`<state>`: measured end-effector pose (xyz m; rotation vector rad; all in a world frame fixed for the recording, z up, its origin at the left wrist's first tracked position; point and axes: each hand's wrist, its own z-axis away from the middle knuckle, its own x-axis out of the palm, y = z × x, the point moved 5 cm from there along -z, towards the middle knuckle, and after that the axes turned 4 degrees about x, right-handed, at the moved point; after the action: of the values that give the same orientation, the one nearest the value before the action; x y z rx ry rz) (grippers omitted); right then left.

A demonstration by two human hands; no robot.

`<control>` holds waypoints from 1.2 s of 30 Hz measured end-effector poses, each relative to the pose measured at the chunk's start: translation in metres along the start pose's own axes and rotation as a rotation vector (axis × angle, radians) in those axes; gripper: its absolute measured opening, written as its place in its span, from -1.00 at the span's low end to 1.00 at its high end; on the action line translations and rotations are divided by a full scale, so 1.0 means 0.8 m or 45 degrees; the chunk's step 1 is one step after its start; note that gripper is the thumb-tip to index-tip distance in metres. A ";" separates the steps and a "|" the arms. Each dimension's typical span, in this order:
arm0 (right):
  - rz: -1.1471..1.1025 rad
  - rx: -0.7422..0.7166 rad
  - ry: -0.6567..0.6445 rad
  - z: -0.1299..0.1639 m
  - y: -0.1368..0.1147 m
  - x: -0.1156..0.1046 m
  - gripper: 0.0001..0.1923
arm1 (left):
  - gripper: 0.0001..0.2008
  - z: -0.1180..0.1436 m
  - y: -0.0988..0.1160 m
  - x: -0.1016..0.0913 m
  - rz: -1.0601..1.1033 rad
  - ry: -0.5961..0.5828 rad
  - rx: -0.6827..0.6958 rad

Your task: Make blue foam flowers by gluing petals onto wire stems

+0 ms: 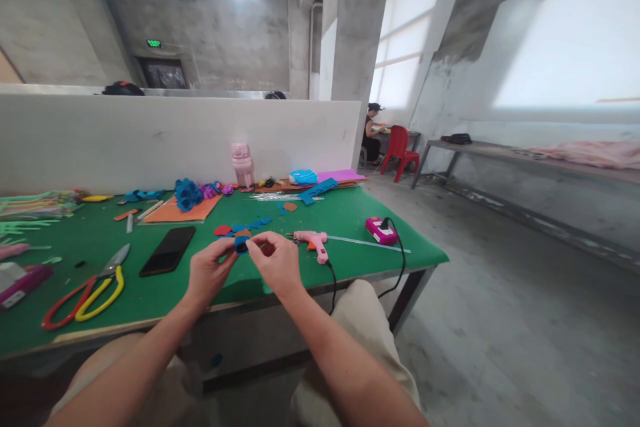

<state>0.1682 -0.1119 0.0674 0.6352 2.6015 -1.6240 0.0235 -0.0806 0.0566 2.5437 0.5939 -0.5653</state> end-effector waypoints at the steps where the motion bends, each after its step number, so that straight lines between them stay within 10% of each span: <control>1: 0.038 -0.028 0.010 0.000 -0.002 -0.001 -0.80 | -0.85 0.000 0.001 0.000 -0.015 0.000 0.005; 9: 0.259 -0.280 0.060 0.005 -0.023 -0.008 -0.85 | -0.84 -0.003 0.003 -0.002 -0.021 0.002 -0.007; 36: 0.347 -0.222 -0.014 0.003 -0.017 -0.007 -0.82 | -0.86 -0.003 0.014 -0.002 -0.150 -0.016 0.100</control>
<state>0.1681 -0.1206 0.0790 0.9163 2.4790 -1.3036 0.0288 -0.0886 0.0633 2.5893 0.7348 -0.6570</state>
